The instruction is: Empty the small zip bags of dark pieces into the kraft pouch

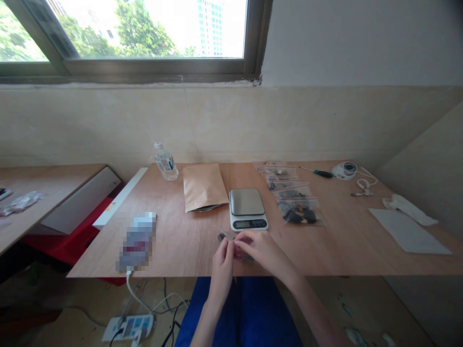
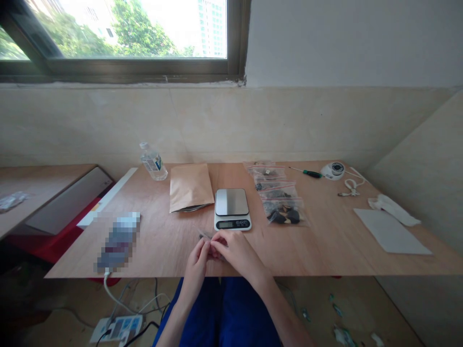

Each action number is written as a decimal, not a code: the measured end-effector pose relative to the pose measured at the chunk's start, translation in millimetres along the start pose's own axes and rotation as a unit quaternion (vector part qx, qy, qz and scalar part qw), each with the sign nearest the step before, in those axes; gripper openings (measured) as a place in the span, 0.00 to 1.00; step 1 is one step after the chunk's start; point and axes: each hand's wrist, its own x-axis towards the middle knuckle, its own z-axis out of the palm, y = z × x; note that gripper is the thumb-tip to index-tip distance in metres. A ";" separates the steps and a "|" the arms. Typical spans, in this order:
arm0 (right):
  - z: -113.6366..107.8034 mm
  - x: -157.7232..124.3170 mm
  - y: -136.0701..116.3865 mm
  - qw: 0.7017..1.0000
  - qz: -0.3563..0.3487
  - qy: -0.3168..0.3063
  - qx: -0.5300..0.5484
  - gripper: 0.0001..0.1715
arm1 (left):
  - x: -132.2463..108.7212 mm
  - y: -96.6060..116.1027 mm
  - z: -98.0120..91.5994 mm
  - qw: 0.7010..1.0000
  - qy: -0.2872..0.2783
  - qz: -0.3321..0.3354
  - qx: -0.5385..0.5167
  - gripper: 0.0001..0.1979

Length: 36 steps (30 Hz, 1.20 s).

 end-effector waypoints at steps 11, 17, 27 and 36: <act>2.6 5.6 7.9 0.995 -0.003 0.002 -0.103 0.12 | -4.9 4.9 2.6 1.000 -0.002 -0.027 0.007 0.19; 2.6 7.7 7.8 0.996 -0.009 0.017 -0.086 0.12 | 0.4 4.0 -1.6 1.000 -0.021 -0.017 0.003 0.16; -0.2 15.1 25.3 0.980 0.062 -0.038 0.183 0.12 | 3.1 13.7 -4.6 0.999 -0.044 0.030 0.003 0.15; -8.2 28.7 29.0 0.966 0.069 0.248 0.016 0.12 | -5.4 29.2 -4.2 0.997 0.020 0.039 0.065 0.16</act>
